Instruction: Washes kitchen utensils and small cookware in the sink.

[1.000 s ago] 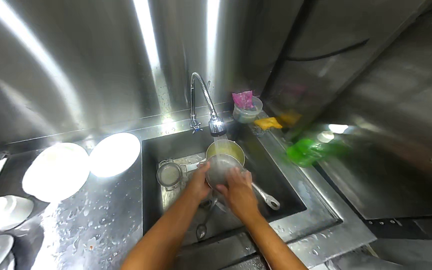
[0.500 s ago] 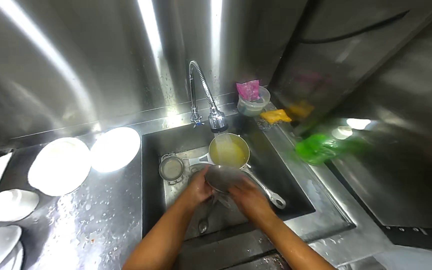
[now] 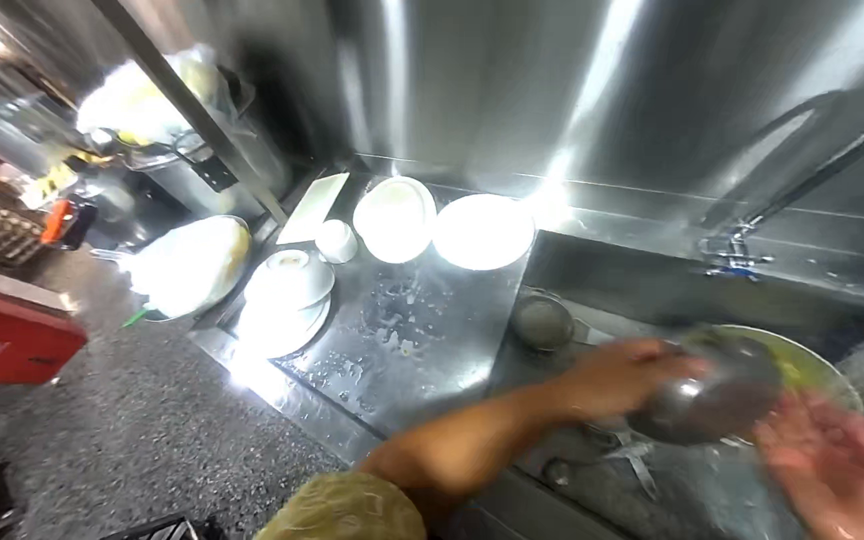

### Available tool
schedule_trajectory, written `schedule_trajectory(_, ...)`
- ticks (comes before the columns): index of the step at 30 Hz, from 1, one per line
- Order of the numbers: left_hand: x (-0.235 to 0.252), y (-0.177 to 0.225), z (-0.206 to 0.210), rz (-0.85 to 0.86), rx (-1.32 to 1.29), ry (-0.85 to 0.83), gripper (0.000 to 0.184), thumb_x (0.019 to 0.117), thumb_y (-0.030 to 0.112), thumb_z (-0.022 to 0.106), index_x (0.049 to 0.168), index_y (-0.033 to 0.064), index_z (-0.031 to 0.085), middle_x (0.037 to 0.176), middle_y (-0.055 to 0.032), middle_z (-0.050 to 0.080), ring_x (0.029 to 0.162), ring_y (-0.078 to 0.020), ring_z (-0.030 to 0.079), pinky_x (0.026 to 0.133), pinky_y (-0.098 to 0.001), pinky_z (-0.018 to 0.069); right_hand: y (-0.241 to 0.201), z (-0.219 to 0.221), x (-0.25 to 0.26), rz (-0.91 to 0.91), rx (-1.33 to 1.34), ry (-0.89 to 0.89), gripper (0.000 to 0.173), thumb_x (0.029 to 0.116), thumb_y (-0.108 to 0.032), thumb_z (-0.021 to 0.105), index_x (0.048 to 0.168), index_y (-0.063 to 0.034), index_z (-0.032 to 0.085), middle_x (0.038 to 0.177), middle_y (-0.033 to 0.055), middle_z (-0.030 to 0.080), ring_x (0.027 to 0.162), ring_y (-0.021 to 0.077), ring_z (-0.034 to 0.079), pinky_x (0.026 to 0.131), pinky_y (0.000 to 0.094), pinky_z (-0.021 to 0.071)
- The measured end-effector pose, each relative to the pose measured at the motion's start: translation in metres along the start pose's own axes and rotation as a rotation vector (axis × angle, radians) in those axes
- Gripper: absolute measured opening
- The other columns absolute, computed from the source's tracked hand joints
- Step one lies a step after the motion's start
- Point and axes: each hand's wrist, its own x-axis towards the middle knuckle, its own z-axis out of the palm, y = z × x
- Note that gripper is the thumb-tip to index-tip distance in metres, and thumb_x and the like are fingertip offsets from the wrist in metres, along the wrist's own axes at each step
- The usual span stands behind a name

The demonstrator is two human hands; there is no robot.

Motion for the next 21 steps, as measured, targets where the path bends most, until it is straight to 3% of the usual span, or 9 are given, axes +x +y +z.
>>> schedule_trajectory(2,-0.046,0.001,-0.039,0.004,0.022,0.189,0.032,0.1095,0.02,0.046,0.123,-0.0041,0.061,0.106,-0.0142,0.066,0.093,-0.0163,0.062,0.087,-0.0376,0.0523,0.013,0.012,0.002,-0.027,0.164,0.114,0.032,0.1127,-0.025,0.025,0.113,-0.0127,0.055,0.096,-0.0038,0.071,0.093,0.0083,0.072,0.086,0.0269,0.0599)
schedule_trajectory(4,-0.087,-0.017,-0.08,0.083,-0.189,0.49,0.026,0.1083,0.019,0.045,0.118,0.0012,0.061,0.099,-0.0033,0.066,0.088,-0.0082,0.063,0.083,-0.0323,0.0552,0.019,0.018,0.003,-0.073,0.305,0.188,0.032,0.1124,-0.024,0.024,0.11,-0.0125,0.054,0.096,-0.0028,0.071,0.094,0.0094,0.071,0.088,0.0282,0.0595)
schedule_trajectory(7,-0.14,-0.036,-0.137,0.228,-0.539,0.908,0.025,0.1097,0.024,0.037,0.116,0.0089,0.056,0.099,-0.0013,0.069,0.093,-0.012,0.068,0.085,-0.0357,0.0594,0.031,0.016,0.003,-0.109,0.38,0.255,0.035,0.1125,-0.029,0.02,0.112,-0.0123,0.051,0.099,-0.0003,0.069,0.097,0.0128,0.071,0.088,0.0316,0.0595)
schedule_trajectory(11,-0.191,-0.05,-0.191,0.362,-0.7,1.201,0.033,0.1124,0.027,0.028,0.128,0.0082,0.051,0.105,-0.0056,0.07,0.095,-0.0154,0.071,0.083,-0.0366,0.0621,0.08,0.063,-0.022,-0.091,-0.218,0.341,0.032,0.1124,-0.025,0.028,0.127,-0.0049,0.048,0.104,0.0006,0.063,0.091,0.0077,0.065,0.08,0.0277,0.0559)
schedule_trajectory(13,-0.208,-0.043,-0.207,0.415,-0.689,1.251,0.034,0.1126,0.028,0.026,0.126,0.0104,0.051,0.104,-0.0034,0.07,0.095,-0.014,0.072,0.082,-0.0357,0.0626,0.124,0.118,-0.064,-0.185,-0.689,0.167,0.046,0.109,-0.013,0.041,0.147,0.0114,0.038,0.145,0.0231,0.049,0.129,0.0232,0.051,0.107,0.0373,0.043)
schedule_trajectory(15,-0.218,-0.03,-0.219,0.469,-0.652,1.259,0.032,0.1124,0.028,0.025,0.127,0.0126,0.049,0.108,-0.0023,0.069,0.099,-0.0141,0.07,0.086,-0.0361,0.0614,0.179,0.172,-0.11,-0.315,-1.085,-0.187,0.058,0.1025,-0.011,0.052,0.148,0.0197,0.032,0.153,0.041,0.033,0.145,0.0477,0.036,0.119,0.0534,0.034)
schedule_trajectory(16,-0.22,-0.024,-0.225,0.498,-0.635,1.26,0.032,0.1124,0.028,0.025,0.127,0.013,0.049,0.109,-0.002,0.068,0.101,-0.0139,0.07,0.088,-0.036,0.0608,0.214,0.198,-0.133,-0.39,-1.21,-0.348,0.059,0.1006,-0.012,0.055,0.146,0.0197,0.037,0.152,0.0423,0.036,0.144,0.0517,0.037,0.119,0.0566,0.0342)
schedule_trajectory(18,-0.221,-0.011,-0.236,0.551,-0.591,1.248,0.033,0.1123,0.027,0.025,0.127,0.0132,0.051,0.11,-0.0021,0.068,0.103,-0.0141,0.069,0.091,-0.0362,0.0597,0.286,0.241,-0.169,-0.519,-1.384,-0.668,0.052,0.0989,-0.016,0.057,0.142,0.0121,0.052,0.148,0.0321,0.05,0.142,0.0447,0.046,0.118,0.0556,0.0373)
schedule_trajectory(21,-0.222,0.004,-0.247,0.585,-0.487,1.231,0.033,0.1122,0.027,0.023,0.126,0.0139,0.05,0.113,-0.0005,0.067,0.109,-0.0133,0.067,0.096,-0.0367,0.0571,0.356,0.288,-0.173,-0.474,-1.625,-1.051,0.06,0.1063,-0.03,0.047,0.155,0.0044,0.039,0.163,0.021,0.035,0.155,0.0334,0.027,0.128,0.0499,0.0159)
